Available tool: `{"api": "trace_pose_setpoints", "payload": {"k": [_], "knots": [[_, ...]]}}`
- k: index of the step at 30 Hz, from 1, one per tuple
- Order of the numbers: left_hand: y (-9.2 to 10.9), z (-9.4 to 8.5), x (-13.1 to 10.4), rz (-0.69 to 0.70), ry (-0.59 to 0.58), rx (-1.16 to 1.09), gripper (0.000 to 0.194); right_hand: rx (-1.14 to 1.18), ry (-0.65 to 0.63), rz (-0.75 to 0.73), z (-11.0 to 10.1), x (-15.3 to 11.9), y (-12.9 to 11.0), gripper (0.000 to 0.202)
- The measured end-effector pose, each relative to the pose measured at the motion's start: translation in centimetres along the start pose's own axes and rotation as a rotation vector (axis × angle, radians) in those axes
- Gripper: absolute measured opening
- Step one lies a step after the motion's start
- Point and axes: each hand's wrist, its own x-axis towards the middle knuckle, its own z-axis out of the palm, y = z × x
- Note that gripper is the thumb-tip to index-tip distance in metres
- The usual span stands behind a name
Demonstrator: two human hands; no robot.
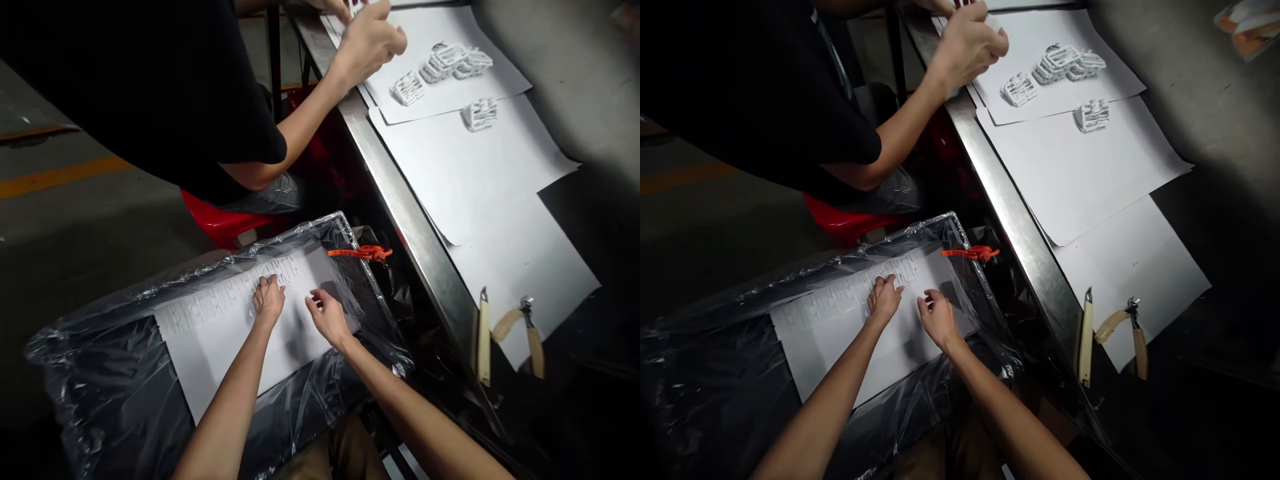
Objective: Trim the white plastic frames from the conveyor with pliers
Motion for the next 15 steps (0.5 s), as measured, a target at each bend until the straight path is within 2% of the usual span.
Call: {"api": "trace_pose_setpoints", "payload": {"k": [2, 4, 7, 11, 15], "knots": [[-0.4, 0.5, 0.3, 0.060, 0.018, 0.064, 0.028, -0.041, 0.035, 0.075, 3.1, 4.8, 0.2, 0.032], [-1.0, 0.9, 0.1, 0.122, 0.025, 0.112, 0.024, -0.084, 0.082, 0.142, 5.3, 8.1, 0.4, 0.037], [-1.7, 1.6, -0.3, 0.187, 0.026, 0.155, 0.022, -0.120, 0.127, 0.179, 7.2, 10.2, 0.5, 0.037], [-1.9, 1.9, -1.0, 0.252, -0.003, 0.162, 0.017, -0.082, 0.096, 0.145, 7.0, 9.2, 1.2, 0.024], [-1.7, 0.1, -3.9, 0.259, 0.000, 0.082, 0.016, -0.010, 0.054, 0.092, 3.9, 4.9, 2.0, 0.017]]}}
